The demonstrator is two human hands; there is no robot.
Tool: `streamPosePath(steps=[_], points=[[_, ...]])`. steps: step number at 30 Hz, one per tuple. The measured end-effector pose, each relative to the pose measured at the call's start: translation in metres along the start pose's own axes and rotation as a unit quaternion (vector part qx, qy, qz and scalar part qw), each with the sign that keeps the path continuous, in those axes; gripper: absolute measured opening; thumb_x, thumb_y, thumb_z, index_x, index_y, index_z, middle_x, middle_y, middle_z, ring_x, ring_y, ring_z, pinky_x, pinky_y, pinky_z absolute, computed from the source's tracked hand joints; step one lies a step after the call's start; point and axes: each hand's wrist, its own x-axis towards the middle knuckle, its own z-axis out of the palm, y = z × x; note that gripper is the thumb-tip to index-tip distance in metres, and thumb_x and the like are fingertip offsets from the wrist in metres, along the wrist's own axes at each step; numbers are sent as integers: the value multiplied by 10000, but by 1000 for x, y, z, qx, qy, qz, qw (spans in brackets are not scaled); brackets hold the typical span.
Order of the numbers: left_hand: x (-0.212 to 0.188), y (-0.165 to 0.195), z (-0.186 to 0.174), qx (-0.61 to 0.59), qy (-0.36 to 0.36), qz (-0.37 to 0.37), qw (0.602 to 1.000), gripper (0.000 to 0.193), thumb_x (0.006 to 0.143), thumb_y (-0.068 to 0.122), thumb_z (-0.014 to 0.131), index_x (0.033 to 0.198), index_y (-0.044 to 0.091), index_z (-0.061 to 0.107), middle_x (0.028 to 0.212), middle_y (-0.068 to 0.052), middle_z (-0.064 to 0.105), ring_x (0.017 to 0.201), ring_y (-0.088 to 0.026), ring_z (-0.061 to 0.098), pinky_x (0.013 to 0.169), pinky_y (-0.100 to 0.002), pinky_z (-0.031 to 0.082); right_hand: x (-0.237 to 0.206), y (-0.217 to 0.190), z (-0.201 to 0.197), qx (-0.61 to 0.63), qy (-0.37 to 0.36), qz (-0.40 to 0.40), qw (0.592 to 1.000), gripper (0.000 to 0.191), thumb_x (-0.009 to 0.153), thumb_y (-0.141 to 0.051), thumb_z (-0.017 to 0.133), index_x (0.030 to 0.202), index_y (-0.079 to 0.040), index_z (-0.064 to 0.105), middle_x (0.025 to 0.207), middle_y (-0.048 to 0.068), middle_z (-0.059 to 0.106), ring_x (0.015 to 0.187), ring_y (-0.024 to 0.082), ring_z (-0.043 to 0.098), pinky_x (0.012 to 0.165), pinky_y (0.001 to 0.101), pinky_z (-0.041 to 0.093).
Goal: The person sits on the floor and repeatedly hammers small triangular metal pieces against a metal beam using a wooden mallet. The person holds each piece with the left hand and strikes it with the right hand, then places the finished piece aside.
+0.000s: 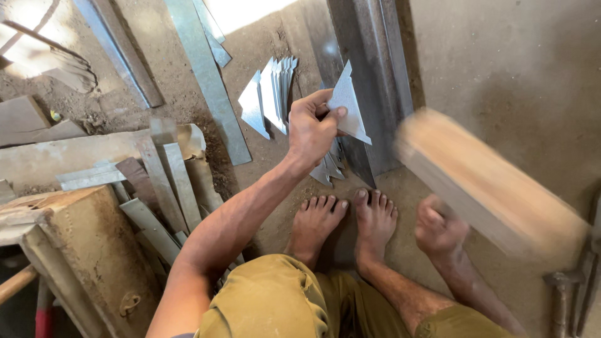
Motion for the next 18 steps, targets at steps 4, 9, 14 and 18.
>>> streamPosePath(steps=[4,9,14,18], points=[[0,0,-1,6,6,5,1000,286,939,-34,667,1223,-73,682,897,-119,775,749,-137,744,623,-300,670,3,-2,8,-22,-27,54,998,372,1096,-345,504,900,-45,604,565,11,514,443,77,488,412,260,376],[1,-2,-1,-1,-4,-11,1000,316,933,-24,647,1247,-61,654,878,-125,771,737,-150,757,622,-311,675,-3,11,17,208,61,-117,969,432,1124,-368,499,780,-115,555,609,6,551,479,59,476,438,247,398],[0,0,-2,24,-7,2,1000,276,946,-25,652,1216,-69,685,890,-134,776,738,-159,752,622,-304,671,-8,28,20,31,-5,40,999,465,1125,-426,466,841,-67,553,564,-18,501,453,85,480,372,255,381],[0,0,-3,-14,-18,-2,1000,276,941,-17,641,1211,-63,677,896,-135,774,749,-158,755,622,-304,674,-2,20,19,165,14,-50,985,485,1149,-499,388,874,-129,537,678,-45,536,523,45,481,469,236,407]])
